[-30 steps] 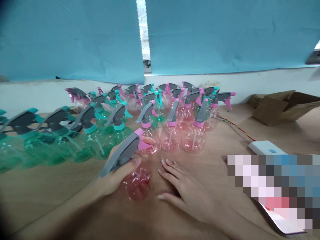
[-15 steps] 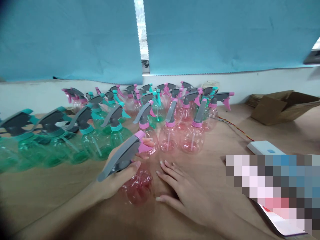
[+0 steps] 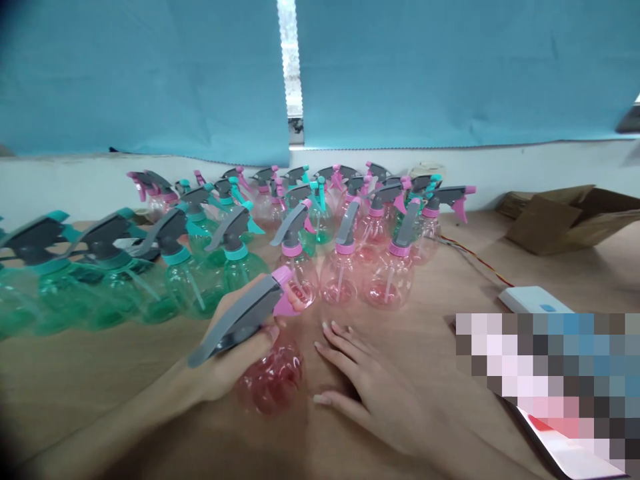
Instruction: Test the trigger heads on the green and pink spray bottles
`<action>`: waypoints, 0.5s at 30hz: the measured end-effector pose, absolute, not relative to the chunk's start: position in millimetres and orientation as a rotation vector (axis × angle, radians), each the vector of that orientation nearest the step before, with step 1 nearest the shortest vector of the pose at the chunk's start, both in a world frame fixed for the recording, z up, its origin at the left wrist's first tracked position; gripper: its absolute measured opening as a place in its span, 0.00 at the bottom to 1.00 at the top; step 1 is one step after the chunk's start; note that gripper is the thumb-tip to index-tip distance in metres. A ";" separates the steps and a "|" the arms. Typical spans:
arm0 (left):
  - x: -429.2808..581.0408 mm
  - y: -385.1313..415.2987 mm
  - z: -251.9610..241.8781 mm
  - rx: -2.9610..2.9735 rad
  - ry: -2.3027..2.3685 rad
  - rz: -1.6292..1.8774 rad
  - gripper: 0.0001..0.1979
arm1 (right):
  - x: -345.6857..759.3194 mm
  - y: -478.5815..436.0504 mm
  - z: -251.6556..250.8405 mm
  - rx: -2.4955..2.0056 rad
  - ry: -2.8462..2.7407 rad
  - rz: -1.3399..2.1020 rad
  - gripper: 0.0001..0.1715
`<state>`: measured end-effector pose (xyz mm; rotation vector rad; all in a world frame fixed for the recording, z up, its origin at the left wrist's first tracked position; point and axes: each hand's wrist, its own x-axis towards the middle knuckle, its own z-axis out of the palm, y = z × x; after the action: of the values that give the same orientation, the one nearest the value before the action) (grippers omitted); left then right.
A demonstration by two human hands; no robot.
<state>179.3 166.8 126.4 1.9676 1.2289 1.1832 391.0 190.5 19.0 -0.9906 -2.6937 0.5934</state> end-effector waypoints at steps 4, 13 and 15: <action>175.7 168.0 124.9 2.001 1.209 1.132 0.06 | 390.6 189.9 19.8 -0.988 -2.673 0.614 0.35; 177.5 165.2 125.9 1.901 1.215 1.143 0.07 | 392.2 189.5 15.5 -0.960 -2.648 0.606 0.35; 177.9 165.3 124.6 1.896 1.242 1.180 0.10 | 392.0 190.0 15.6 -0.963 -2.667 0.602 0.35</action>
<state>177.9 165.3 124.6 1.8956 1.2422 1.1801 392.0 190.0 15.6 -0.9633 -2.6669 0.6021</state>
